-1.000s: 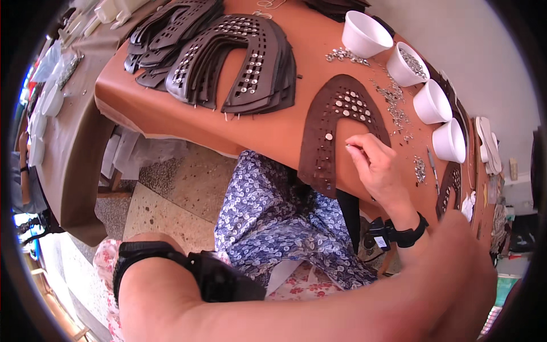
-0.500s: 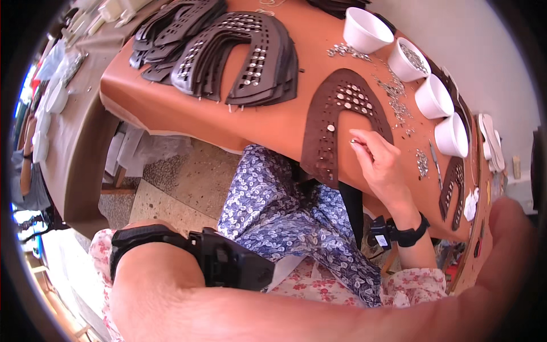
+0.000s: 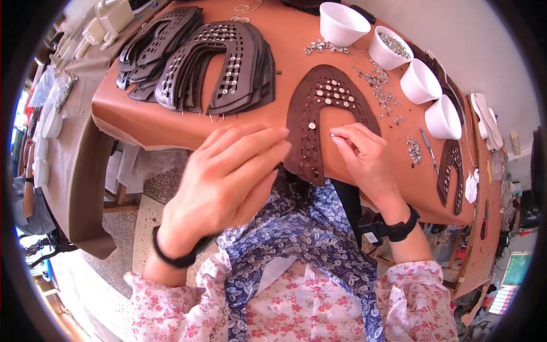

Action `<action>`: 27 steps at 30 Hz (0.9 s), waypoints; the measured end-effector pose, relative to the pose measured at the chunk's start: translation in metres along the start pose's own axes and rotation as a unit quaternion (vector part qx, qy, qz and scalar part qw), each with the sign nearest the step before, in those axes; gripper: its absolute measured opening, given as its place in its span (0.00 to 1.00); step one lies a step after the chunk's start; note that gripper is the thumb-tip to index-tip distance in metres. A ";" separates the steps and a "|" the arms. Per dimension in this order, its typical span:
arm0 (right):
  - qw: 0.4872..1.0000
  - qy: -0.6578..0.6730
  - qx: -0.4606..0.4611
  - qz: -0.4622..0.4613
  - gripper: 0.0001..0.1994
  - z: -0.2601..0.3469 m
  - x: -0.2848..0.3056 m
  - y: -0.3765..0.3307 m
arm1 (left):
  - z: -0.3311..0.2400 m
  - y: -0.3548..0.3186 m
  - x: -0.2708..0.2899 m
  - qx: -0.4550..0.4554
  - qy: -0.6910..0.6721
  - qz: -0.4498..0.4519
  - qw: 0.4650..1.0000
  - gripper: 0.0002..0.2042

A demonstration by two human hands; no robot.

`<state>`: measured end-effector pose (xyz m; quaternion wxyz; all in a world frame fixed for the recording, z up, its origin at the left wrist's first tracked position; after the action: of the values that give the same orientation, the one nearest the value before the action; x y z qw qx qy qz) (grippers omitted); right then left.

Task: Attaching decorative or functional rivets to a leather shoe upper component using a small handheld tool.

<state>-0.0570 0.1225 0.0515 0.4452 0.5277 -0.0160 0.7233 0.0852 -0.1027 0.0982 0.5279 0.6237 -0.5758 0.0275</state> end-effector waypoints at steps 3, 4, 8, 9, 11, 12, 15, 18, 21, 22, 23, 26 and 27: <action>1.000 0.010 0.005 0.000 0.05 0.003 -0.009 0.001 | 0.025 -0.017 -0.040 0.027 -0.008 0.048 0.998 0.28; 1.000 0.014 0.007 0.002 0.05 0.004 -0.013 0.002 | 0.030 -0.022 -0.053 0.029 -0.007 0.058 0.998 0.31; 0.999 0.023 0.021 -0.011 0.05 0.002 -0.028 0.006 | 0.047 -0.032 -0.083 0.039 0.008 0.069 0.997 0.35; 0.999 0.021 0.024 -0.014 0.05 0.002 -0.032 0.006 | 0.050 -0.033 -0.087 0.041 0.012 0.065 0.997 0.35; 0.999 0.021 0.025 -0.017 0.05 0.001 -0.039 0.007 | 0.055 -0.035 -0.092 0.045 0.016 0.058 0.997 0.34; 0.999 0.011 0.032 -0.019 0.06 0.000 -0.041 0.007 | 0.056 -0.035 -0.094 0.046 0.015 0.055 0.997 0.34; 0.998 -0.007 0.050 -0.027 0.06 -0.001 -0.047 0.007 | 0.059 -0.034 -0.099 0.040 0.023 0.037 0.998 0.33; 0.997 -0.020 0.070 -0.036 0.05 -0.001 -0.049 0.007 | 0.060 -0.034 -0.101 0.038 0.022 0.020 0.999 0.32; 0.995 -0.027 0.093 -0.028 0.06 0.000 -0.046 0.007 | 0.060 -0.034 -0.103 0.036 0.023 0.010 0.999 0.32; 0.995 -0.024 0.092 -0.024 0.06 0.000 -0.046 0.007 | 0.060 -0.034 -0.103 0.035 0.025 0.007 0.999 0.31; 0.995 -0.020 0.091 -0.020 0.07 0.001 -0.045 0.007 | 0.060 -0.034 -0.104 0.033 0.027 0.004 0.999 0.31; 0.991 -0.056 0.121 -0.011 0.08 0.003 -0.041 0.007 | 0.061 -0.034 -0.105 0.031 0.030 -0.008 0.999 0.30; 0.991 -0.057 0.123 -0.005 0.08 0.004 -0.039 0.007 | 0.061 -0.034 -0.106 0.032 0.029 -0.012 0.999 0.30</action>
<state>-0.0565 0.0918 0.0256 0.3792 0.6190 0.0500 0.6860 0.0402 -0.0793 -0.0177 0.5240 0.6461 -0.5520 0.0578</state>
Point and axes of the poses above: each hand's wrist, its own y-axis towards the middle knuckle, its own x-axis out of the back of the hand, z = x × y, the point moved 2 cm from there along y, towards the middle knuckle, and after that the axes turned 10 degrees about -y, right-handed, at the moved point
